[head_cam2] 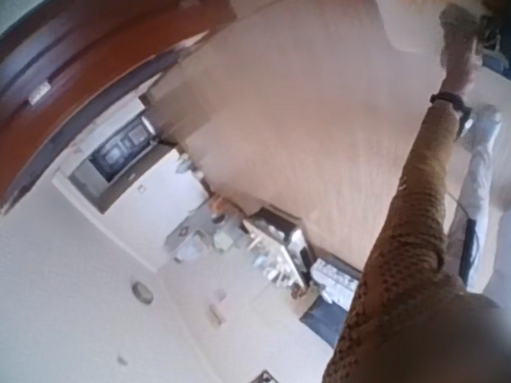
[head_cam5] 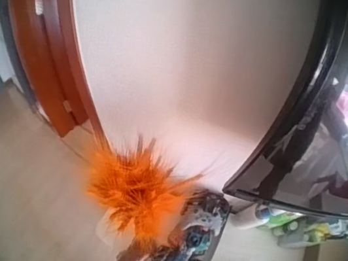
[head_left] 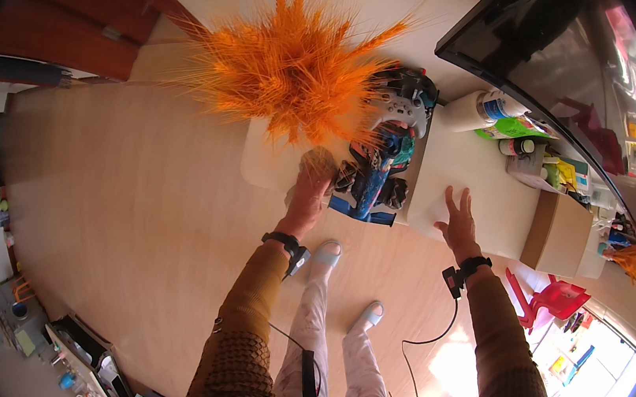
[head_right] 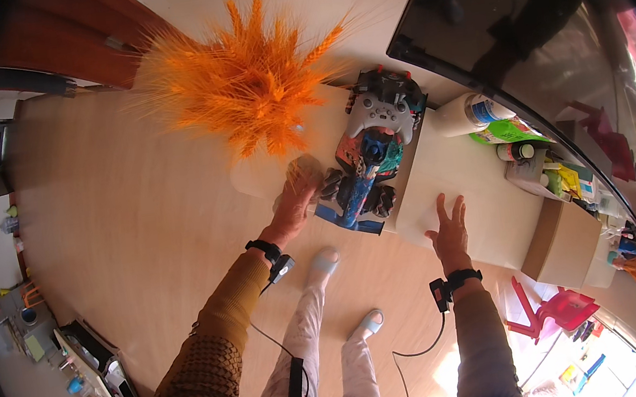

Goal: The person wipes a wooden door with a cloth, then moves to a living room and wipes a table and a TV stand. They also wipe two white mugs and a water heater with the cloth and a spray bottle.

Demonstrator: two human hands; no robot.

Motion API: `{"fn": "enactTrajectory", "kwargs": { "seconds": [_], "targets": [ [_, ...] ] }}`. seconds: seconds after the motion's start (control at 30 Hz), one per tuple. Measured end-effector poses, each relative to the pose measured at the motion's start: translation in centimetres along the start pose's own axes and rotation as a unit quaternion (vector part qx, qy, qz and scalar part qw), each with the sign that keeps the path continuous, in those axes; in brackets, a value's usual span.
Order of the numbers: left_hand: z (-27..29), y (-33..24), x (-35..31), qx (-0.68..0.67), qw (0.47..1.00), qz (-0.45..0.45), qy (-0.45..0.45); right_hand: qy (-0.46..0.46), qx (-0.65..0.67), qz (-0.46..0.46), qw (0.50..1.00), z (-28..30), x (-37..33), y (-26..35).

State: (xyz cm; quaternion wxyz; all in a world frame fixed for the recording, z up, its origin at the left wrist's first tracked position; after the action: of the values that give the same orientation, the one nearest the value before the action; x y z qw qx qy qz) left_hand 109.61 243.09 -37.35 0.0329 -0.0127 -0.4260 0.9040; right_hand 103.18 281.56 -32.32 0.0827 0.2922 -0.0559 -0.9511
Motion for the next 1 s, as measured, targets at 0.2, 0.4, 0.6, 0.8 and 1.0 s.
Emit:
{"fn": "enactTrajectory", "kwargs": {
  "seconds": [0.2, 0.4, 0.6, 0.8, 1.0],
  "targets": [
    [1.7, 4.4, 0.5, 0.061, 0.977, 0.155, -0.134, -0.021, 0.017, 0.018, 0.999, 0.0, -0.2, 0.1],
    [5.1, 10.4, 1.6, -0.094, 0.964, 0.221, -0.118, -0.010, 0.018, 0.015, 1.000, 0.6, -0.4, 0.4],
    [11.0, 15.4, 6.6, -0.099, 0.973, 0.201, -0.053, -0.007, 0.017, 0.009, 1.000, 0.9, -0.5, 0.7],
    [11.0, 14.4, 5.2, -0.076, 0.979, 0.173, -0.075, -0.015, 0.013, 0.020, 1.000, 0.9, -0.4, 0.5],
    [6.5, 7.0, -2.7, 0.026, 0.986, 0.133, -0.102, -0.022, 0.006, 0.022, 1.000, 0.8, -0.4, 0.7]
  ]
}}
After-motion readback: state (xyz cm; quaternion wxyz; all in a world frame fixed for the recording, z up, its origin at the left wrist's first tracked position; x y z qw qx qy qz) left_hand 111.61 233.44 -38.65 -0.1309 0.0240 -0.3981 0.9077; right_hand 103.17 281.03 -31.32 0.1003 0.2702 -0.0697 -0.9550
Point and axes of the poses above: each hand's wrist, its own x-axis towards the middle knuckle, its own z-axis out of the back of the hand, y = z × x, the point moved 3 cm from there along x, towards the middle knuckle, and after that the axes turned 6 degrees about y, right-handed, at the moved point
